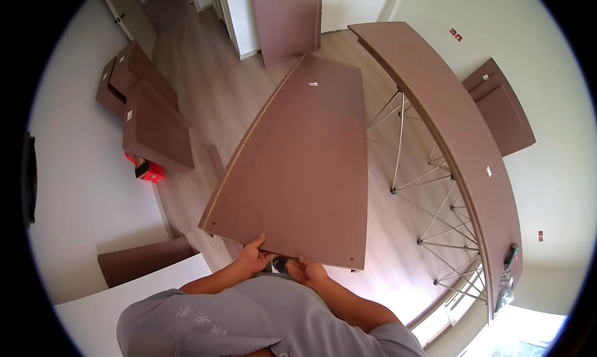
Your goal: The person moves a large wooden panel into position, picks up a power drill to insert a screw, and handles fasteners and a screwdriver while working on the board.
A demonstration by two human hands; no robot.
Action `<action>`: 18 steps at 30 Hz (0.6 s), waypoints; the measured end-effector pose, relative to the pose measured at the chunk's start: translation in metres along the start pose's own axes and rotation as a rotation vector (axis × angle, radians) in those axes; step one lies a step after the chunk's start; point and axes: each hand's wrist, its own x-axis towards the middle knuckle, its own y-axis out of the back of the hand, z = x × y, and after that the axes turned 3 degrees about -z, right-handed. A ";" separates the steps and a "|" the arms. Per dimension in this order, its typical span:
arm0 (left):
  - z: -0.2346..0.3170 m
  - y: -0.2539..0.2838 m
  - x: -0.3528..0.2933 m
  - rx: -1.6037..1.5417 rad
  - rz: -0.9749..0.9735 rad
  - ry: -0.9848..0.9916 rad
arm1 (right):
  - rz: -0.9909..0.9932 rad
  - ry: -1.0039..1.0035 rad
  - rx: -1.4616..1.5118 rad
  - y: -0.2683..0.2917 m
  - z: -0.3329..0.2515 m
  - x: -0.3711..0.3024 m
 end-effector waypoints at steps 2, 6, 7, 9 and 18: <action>0.009 0.018 0.002 0.015 0.088 -0.003 | -0.078 -0.042 -0.336 0.010 -0.017 -0.029; 0.041 0.073 0.001 0.047 0.211 -0.045 | 0.404 0.920 -1.433 0.039 -0.101 -0.070; 0.056 0.080 0.003 0.070 0.215 -0.052 | 0.597 0.917 -1.241 0.064 -0.125 -0.059; 0.085 0.086 -0.002 0.086 0.225 -0.075 | 0.707 0.513 -0.936 0.091 -0.164 -0.041; 0.238 0.110 0.017 0.277 0.441 -0.436 | 0.327 -0.012 -0.673 0.003 -0.142 0.173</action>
